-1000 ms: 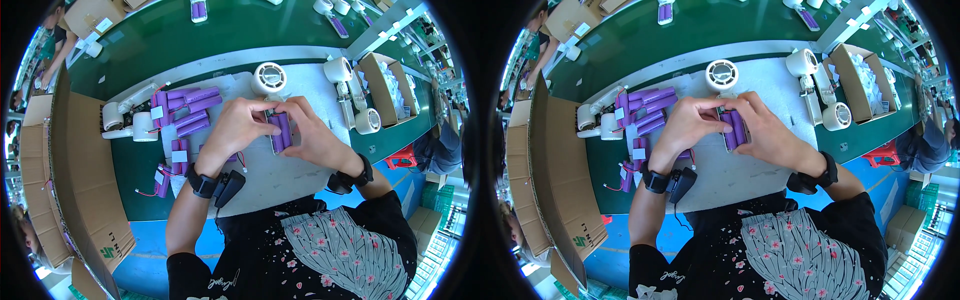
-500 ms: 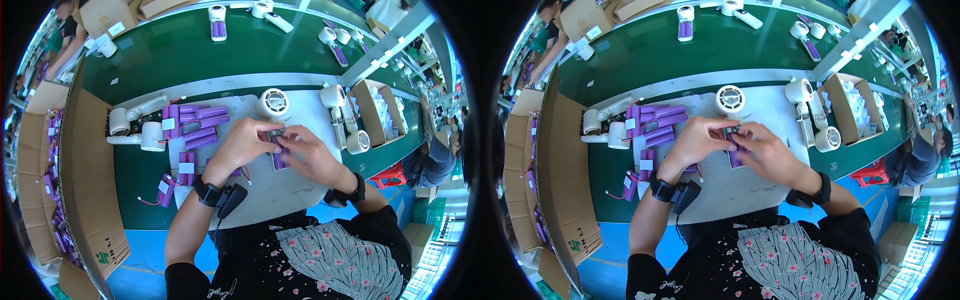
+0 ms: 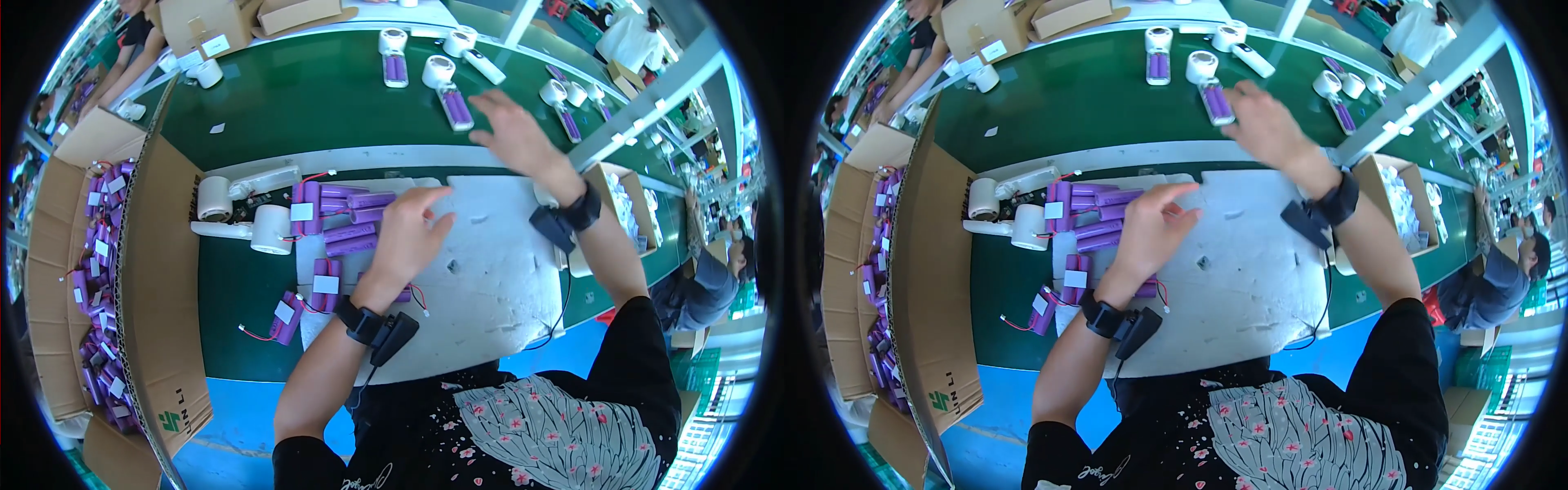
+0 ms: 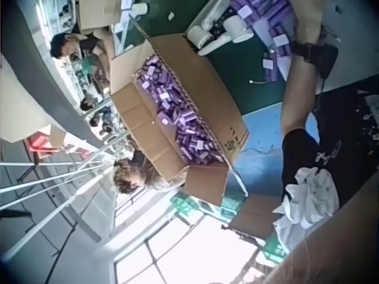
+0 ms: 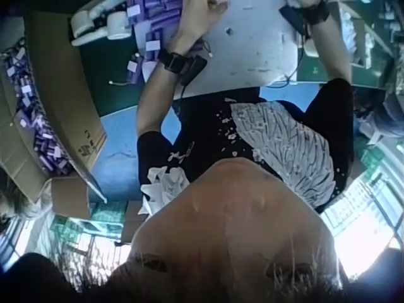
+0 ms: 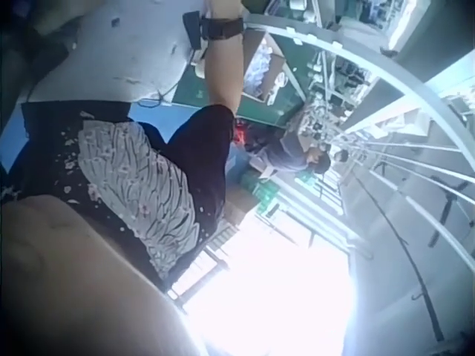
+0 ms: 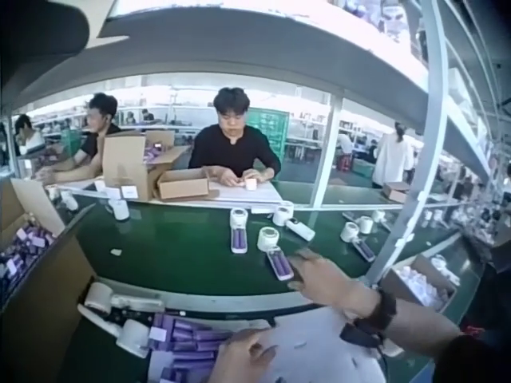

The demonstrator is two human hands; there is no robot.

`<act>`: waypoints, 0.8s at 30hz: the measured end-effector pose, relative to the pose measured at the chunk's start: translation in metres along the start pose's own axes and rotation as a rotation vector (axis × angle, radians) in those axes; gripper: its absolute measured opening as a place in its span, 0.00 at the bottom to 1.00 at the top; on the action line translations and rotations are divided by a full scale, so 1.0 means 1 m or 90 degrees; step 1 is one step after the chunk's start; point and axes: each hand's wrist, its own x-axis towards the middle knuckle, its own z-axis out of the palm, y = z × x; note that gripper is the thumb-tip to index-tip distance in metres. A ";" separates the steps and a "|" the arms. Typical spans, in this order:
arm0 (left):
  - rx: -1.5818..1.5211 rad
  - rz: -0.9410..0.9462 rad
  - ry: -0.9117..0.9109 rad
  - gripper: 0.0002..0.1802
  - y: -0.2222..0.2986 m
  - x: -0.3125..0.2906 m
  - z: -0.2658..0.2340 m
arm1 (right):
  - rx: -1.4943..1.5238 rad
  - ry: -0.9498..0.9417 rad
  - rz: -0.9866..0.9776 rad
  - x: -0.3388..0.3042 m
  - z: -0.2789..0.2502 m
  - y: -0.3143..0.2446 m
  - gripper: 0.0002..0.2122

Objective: Assembling small electronic components by attaching circuit boards to battery units at a factory workbench.

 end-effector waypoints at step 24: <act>0.003 -0.071 -0.056 0.08 0.000 -0.018 0.006 | -0.203 -0.043 0.057 0.308 0.143 0.283 0.24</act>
